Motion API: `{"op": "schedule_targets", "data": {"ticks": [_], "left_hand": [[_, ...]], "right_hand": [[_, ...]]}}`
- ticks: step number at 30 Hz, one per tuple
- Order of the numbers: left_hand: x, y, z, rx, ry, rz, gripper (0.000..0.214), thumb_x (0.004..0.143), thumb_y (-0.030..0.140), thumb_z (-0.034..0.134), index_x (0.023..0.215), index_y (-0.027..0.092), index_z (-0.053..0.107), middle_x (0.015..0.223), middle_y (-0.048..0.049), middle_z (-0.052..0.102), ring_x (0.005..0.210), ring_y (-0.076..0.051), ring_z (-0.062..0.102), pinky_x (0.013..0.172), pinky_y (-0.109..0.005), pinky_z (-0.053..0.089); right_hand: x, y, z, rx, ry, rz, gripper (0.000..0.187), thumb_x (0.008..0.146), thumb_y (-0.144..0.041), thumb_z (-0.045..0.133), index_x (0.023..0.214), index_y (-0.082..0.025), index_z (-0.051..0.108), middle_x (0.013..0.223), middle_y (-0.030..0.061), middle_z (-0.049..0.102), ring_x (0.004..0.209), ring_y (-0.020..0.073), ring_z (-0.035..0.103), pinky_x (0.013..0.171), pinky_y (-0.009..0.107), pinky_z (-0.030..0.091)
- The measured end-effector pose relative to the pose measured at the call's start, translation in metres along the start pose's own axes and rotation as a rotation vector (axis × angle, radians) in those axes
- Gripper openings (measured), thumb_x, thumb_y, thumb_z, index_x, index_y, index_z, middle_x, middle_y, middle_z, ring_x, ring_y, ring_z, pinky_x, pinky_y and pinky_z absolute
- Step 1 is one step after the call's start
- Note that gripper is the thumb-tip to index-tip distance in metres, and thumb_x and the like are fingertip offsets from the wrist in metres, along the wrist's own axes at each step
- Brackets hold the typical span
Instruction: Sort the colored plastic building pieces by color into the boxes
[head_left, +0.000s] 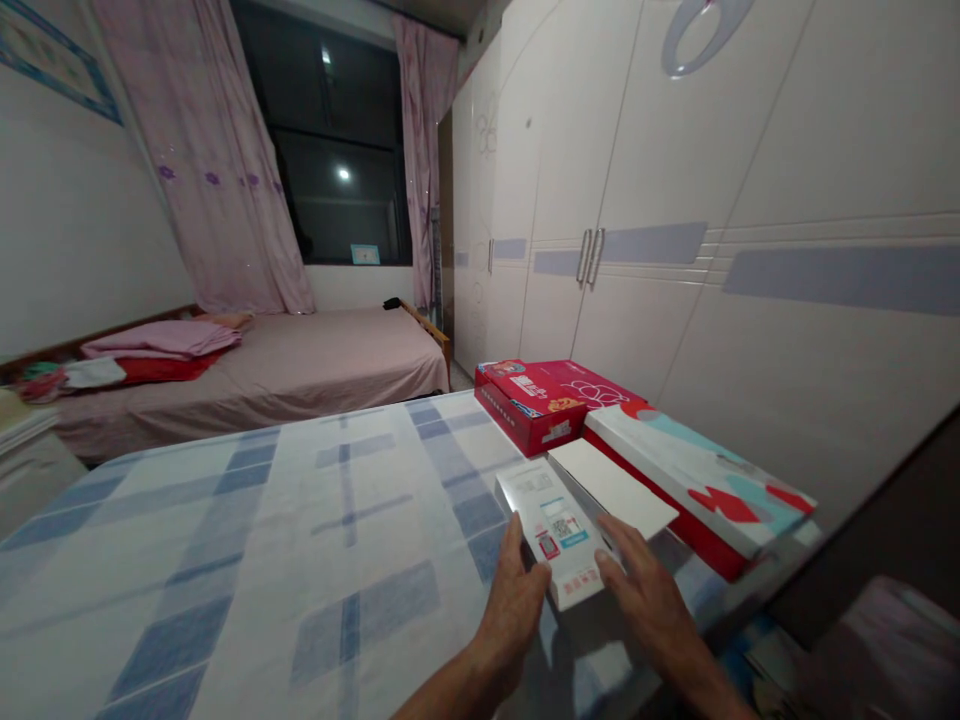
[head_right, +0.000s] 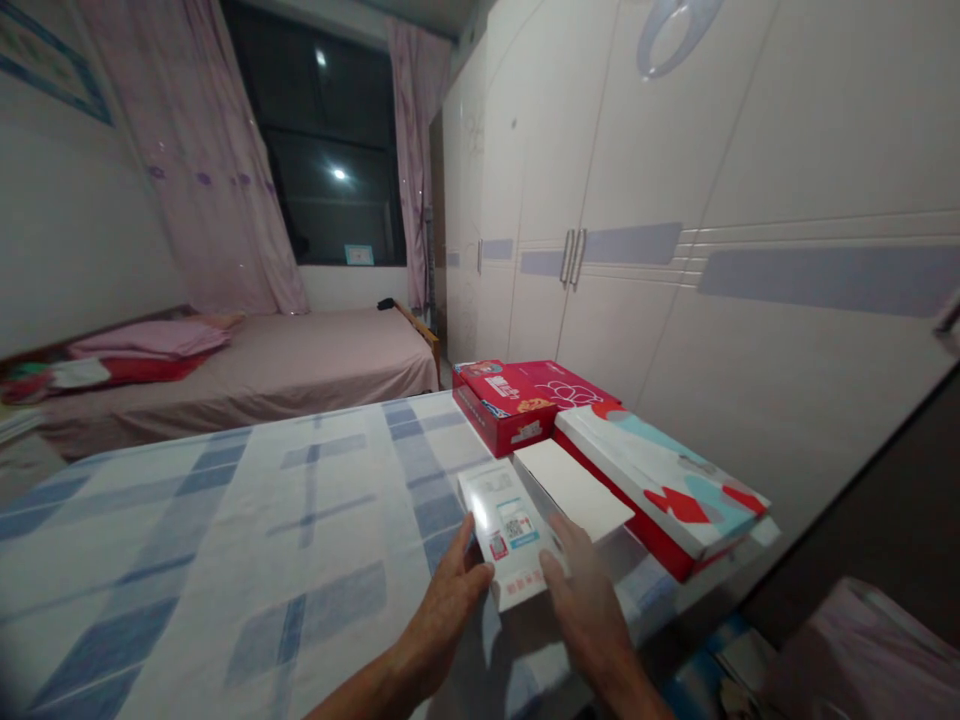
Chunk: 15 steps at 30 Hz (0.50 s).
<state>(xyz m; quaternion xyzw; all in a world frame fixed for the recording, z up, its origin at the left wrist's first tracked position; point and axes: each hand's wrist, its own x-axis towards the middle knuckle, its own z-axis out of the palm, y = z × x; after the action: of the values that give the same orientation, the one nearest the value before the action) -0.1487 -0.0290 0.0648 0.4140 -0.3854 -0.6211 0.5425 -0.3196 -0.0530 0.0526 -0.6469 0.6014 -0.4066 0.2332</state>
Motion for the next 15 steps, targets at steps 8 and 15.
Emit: {"op": "schedule_targets", "data": {"ticks": [8, 15], "left_hand": [[0.013, -0.005, 0.017, 0.005, 0.036, 0.017, 0.082, 0.061, 0.014, 0.059, 0.14, 0.022, 0.036, 0.138, -0.0099, 0.05, 0.128, -0.028, 0.045, 0.104, -0.037, 0.039], [0.025, -0.004, 0.024, 0.036, -0.002, 0.052, 0.077, 0.064, 0.014, 0.054, 0.139, 0.02, 0.035, 0.131, -0.0098, 0.056, 0.12, -0.024, 0.053, 0.101, -0.034, 0.042]], "right_hand": [[-0.01, 0.036, -0.018, -0.094, 0.158, -0.101, 0.038, 0.089, -0.045, 0.039, 0.11, -0.022, 0.06, 0.119, 0.0076, 0.058, 0.107, 0.0215, 0.058, 0.094, 0.038, 0.049], [-0.002, 0.048, -0.015, -0.111, 0.286, -0.203, 0.032, 0.089, -0.038, 0.041, 0.108, -0.021, 0.06, 0.112, 0.0075, 0.06, 0.103, 0.0208, 0.059, 0.09, 0.038, 0.05]]}}
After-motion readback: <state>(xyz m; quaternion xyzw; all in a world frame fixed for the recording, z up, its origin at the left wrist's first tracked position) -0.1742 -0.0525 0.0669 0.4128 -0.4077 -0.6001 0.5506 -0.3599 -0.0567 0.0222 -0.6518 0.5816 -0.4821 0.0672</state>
